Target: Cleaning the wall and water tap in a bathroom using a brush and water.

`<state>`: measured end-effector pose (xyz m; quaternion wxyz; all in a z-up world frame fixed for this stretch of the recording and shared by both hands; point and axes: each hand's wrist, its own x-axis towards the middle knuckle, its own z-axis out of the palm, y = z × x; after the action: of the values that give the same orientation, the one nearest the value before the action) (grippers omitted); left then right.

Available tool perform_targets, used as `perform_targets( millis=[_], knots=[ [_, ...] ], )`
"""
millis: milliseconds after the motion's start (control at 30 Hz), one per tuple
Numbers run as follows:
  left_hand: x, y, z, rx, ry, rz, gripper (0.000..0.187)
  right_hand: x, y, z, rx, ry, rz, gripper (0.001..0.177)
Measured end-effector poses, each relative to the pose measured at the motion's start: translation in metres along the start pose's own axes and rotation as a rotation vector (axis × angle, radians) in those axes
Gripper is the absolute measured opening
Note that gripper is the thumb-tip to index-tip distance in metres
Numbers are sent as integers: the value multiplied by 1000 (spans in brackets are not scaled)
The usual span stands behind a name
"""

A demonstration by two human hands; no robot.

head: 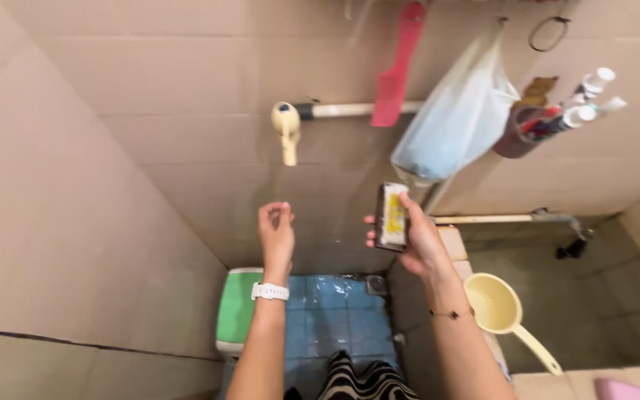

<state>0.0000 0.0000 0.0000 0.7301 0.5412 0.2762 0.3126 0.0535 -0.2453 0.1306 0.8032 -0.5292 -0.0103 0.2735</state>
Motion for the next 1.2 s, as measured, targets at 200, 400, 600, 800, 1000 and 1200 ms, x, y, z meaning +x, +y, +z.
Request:
perform_targets(
  millis=[200,400,600,800,1000,1200],
  knots=[
    [12,108,0,170,-31,381,43,49,25,78,157,-166,38,54],
    [17,144,20,195,-179,422,55,77,41,104,204,-80,-113,44],
    [49,89,36,-163,-243,111,53,104,77,102,158,-67,-287,62],
    [51,80,56,-158,-37,174,36,86,58,130,-739,127,-1062,59],
    [50,94,65,-98,37,208,33,105,46,122,-601,80,-906,51],
    [44,107,67,-28,69,197,28,113,24,134,-477,130,-822,46]
  ],
)
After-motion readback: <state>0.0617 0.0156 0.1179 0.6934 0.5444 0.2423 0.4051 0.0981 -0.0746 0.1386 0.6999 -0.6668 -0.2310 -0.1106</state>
